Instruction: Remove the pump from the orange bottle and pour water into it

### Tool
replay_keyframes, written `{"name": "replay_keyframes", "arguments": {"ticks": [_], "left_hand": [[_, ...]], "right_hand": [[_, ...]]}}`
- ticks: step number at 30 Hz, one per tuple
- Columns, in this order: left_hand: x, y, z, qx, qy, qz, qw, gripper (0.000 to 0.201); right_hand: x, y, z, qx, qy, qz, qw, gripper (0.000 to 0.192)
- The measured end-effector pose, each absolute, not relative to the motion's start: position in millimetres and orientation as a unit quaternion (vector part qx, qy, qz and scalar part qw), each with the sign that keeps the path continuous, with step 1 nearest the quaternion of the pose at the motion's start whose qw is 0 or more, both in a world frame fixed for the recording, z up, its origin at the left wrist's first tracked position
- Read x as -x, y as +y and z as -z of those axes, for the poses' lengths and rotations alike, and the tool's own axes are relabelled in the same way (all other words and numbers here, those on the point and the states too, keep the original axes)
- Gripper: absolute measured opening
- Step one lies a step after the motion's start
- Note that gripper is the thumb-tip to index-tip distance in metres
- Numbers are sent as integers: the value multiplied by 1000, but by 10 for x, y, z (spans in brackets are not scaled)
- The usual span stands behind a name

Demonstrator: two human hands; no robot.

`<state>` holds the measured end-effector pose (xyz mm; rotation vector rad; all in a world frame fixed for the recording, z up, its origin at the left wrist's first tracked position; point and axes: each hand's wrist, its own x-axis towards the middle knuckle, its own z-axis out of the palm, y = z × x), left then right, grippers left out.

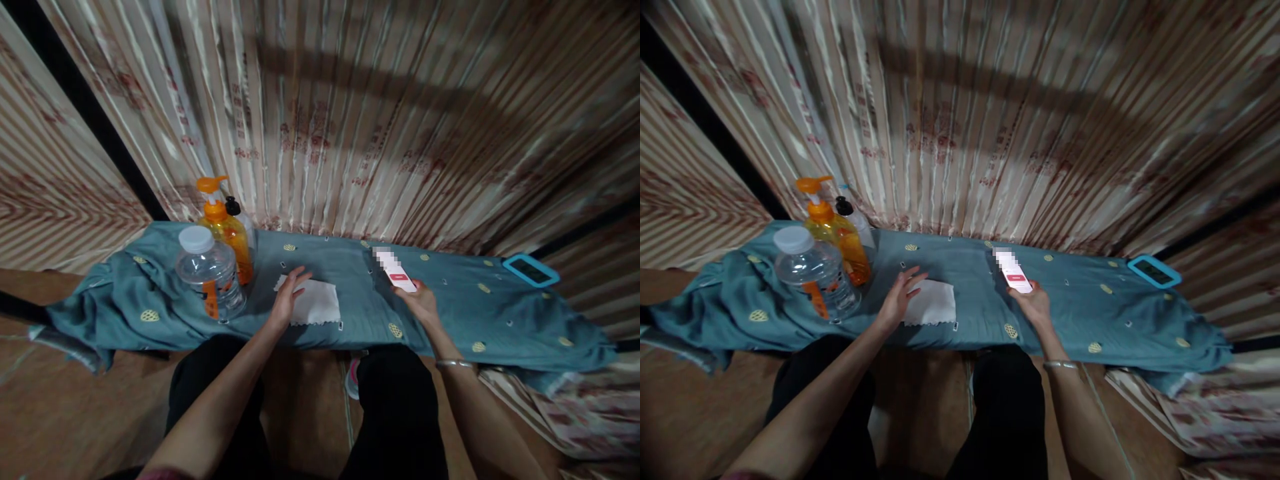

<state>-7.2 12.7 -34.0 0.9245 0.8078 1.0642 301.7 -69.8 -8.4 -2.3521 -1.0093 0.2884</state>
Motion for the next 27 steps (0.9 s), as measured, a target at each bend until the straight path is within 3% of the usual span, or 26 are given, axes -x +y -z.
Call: {"name": "replay_keyframes", "arguments": {"ticks": [11, 27], "left_hand": [[-26, -10, 369, -431, 354, -435, 707, 64], [5, -7, 348, -443, 354, -427, 705, 63]], "right_hand": [[-3996, -1028, 227, 949, -194, -113, 221, 63], [-4450, -1005, 341, 969, -174, -92, 149, 75]]}}
